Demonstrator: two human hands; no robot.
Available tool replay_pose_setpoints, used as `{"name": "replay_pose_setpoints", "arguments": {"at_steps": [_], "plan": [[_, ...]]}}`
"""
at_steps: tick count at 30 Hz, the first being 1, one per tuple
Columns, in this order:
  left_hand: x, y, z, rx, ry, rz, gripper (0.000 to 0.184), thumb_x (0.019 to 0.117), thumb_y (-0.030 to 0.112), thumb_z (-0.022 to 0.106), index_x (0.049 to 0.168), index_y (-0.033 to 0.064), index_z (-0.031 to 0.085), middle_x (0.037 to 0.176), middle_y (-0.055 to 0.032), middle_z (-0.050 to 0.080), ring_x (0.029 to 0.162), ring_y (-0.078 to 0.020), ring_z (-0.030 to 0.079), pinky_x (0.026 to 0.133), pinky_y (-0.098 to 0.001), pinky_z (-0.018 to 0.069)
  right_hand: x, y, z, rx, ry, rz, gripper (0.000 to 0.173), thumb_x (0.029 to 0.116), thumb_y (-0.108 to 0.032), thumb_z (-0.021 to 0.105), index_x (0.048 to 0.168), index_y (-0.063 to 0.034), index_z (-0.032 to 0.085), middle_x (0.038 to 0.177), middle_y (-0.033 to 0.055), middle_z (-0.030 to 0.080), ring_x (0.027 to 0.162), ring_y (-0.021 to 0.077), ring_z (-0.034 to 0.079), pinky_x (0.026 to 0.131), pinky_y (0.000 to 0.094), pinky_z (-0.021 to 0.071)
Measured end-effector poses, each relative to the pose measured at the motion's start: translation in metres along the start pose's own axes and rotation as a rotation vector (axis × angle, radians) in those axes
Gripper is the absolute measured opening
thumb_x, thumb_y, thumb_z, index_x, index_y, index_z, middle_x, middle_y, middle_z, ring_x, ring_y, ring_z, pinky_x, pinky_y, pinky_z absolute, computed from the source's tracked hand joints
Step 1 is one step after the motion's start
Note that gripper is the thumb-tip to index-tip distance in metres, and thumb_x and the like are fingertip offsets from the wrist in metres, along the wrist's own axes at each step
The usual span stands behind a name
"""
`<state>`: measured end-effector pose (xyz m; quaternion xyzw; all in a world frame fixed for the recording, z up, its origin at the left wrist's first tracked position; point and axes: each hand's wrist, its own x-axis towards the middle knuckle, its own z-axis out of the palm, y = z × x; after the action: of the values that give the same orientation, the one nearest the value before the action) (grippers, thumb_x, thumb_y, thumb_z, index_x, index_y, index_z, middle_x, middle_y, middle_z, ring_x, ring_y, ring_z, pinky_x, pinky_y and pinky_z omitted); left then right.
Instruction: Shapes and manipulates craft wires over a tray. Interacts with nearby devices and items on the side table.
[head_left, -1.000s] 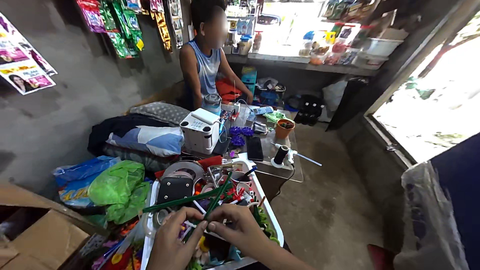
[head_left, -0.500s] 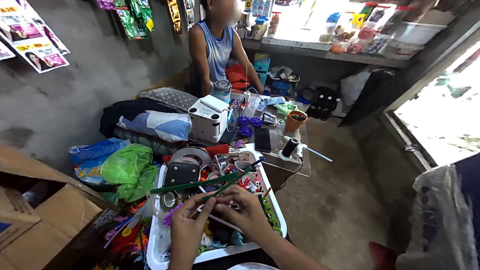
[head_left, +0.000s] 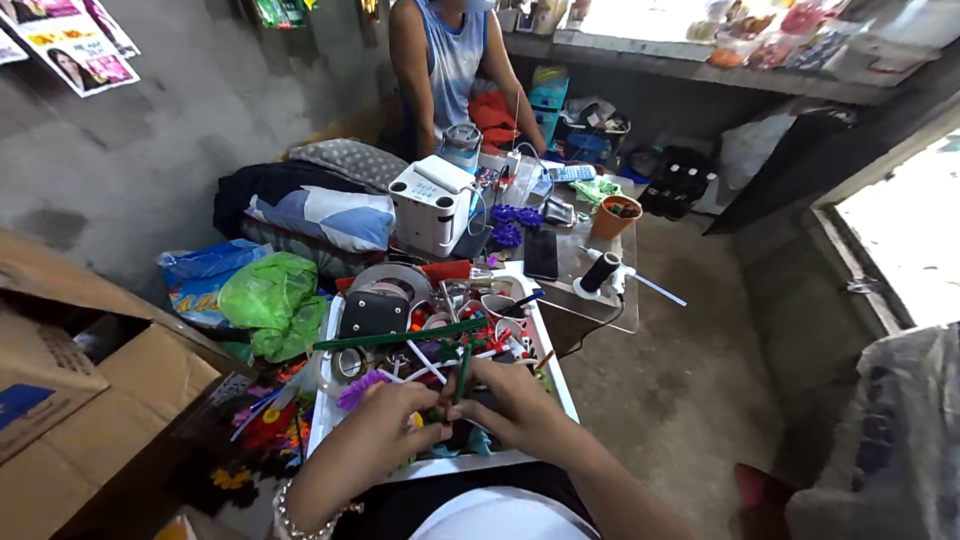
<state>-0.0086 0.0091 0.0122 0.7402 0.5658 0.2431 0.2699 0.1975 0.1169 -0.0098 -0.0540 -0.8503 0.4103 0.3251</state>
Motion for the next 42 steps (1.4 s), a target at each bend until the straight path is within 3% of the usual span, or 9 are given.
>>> {"name": "replay_pose_setpoints", "arguments": {"at_steps": [2,5,8,21,28,32,34,37,42], "plan": [[-0.001,0.005,-0.001,-0.005,0.115,-0.037,0.021,0.0956,0.028,0.068,0.105,0.0104,0.074,0.097,-0.0036,0.073,0.09,-0.0178,0.07,0.083,-0.0475,0.0555,0.001,0.0,0.004,0.036,0.108,0.008,0.017,0.1003,-0.012,0.064,0.11,0.0022,0.064,0.1,0.0071,0.072,0.092,0.0081,0.069,0.085,0.0266,0.0586],[0.005,0.013,0.006,-0.15,0.444,-0.083,0.021,0.0992,0.026,0.065,0.11,0.0105,0.071,0.103,0.0036,0.072,0.097,-0.001,0.067,0.09,-0.0234,0.0557,0.001,0.001,0.008,0.257,0.369,0.092,0.013,0.0966,-0.006,0.068,0.107,0.0003,0.062,0.101,0.0038,0.07,0.089,0.0081,0.07,0.081,0.0275,0.0618],[0.009,0.016,0.014,-0.327,0.638,-0.091,0.014,0.0961,0.021,0.07,0.107,0.0123,0.071,0.099,0.0063,0.072,0.094,-0.0014,0.068,0.087,-0.0217,0.0569,0.001,-0.001,0.008,0.427,0.43,0.165,0.019,0.0948,-0.007,0.071,0.113,-0.006,0.063,0.104,0.0013,0.073,0.091,0.0097,0.072,0.084,0.029,0.0622],[0.015,0.024,0.039,-0.572,0.707,-0.094,0.013,0.0966,0.012,0.068,0.108,0.0057,0.068,0.098,0.0027,0.071,0.092,-0.0045,0.069,0.085,-0.0223,0.0592,0.005,0.006,0.018,0.45,0.417,0.174,0.014,0.0898,-0.004,0.076,0.102,-0.0065,0.07,0.098,0.0005,0.072,0.087,0.0068,0.07,0.08,0.0251,0.0617],[0.01,0.025,0.028,-0.453,0.65,-0.082,0.013,0.0975,0.02,0.069,0.103,0.0087,0.073,0.1,0.0029,0.07,0.094,-0.0034,0.067,0.085,-0.0211,0.0578,0.015,-0.003,-0.008,0.211,0.35,0.044,0.015,0.093,-0.006,0.073,0.107,-0.0065,0.067,0.099,-0.0007,0.073,0.09,0.0068,0.071,0.083,0.026,0.0618],[0.008,0.026,0.025,-0.364,0.595,-0.055,0.016,0.0987,0.023,0.068,0.101,0.0089,0.074,0.1,0.0035,0.069,0.097,-0.0006,0.065,0.087,-0.0187,0.0559,0.028,-0.002,-0.017,0.07,0.31,-0.054,0.045,0.0914,-0.01,0.076,0.131,-0.0088,0.053,0.106,0.0009,0.069,0.094,0.0089,0.069,0.086,0.0282,0.0607],[0.007,0.025,0.022,-0.338,0.6,-0.066,0.016,0.0991,0.023,0.067,0.101,0.0094,0.074,0.099,0.004,0.069,0.096,0.0,0.065,0.087,-0.0188,0.0553,0.036,-0.001,-0.026,-0.157,0.28,-0.182,0.053,0.0942,-0.019,0.076,0.139,-0.0149,0.047,0.122,0.0025,0.063,0.111,0.0107,0.065,0.096,0.0303,0.0573],[0.003,0.023,0.017,-0.332,0.627,-0.077,0.015,0.098,0.022,0.067,0.102,0.0099,0.074,0.1,0.0054,0.069,0.096,-0.0004,0.066,0.089,-0.0205,0.056,0.041,-0.004,-0.033,-0.466,0.223,-0.343,0.023,0.0965,-0.022,0.073,0.12,-0.0223,0.069,0.138,0.0089,0.05,0.131,0.0181,0.049,0.108,0.0339,0.0448],[0.0,0.017,0.013,-0.345,0.594,-0.029,0.017,0.0974,0.024,0.068,0.099,0.0093,0.075,0.1,0.0045,0.071,0.098,-0.0001,0.066,0.089,-0.0187,0.055,0.048,-0.007,-0.033,-0.542,0.096,-0.386,0.008,0.0998,-0.019,0.067,0.107,-0.0194,0.071,0.133,0.0132,0.06,0.121,0.0238,0.059,0.099,0.0407,0.0495]]}}
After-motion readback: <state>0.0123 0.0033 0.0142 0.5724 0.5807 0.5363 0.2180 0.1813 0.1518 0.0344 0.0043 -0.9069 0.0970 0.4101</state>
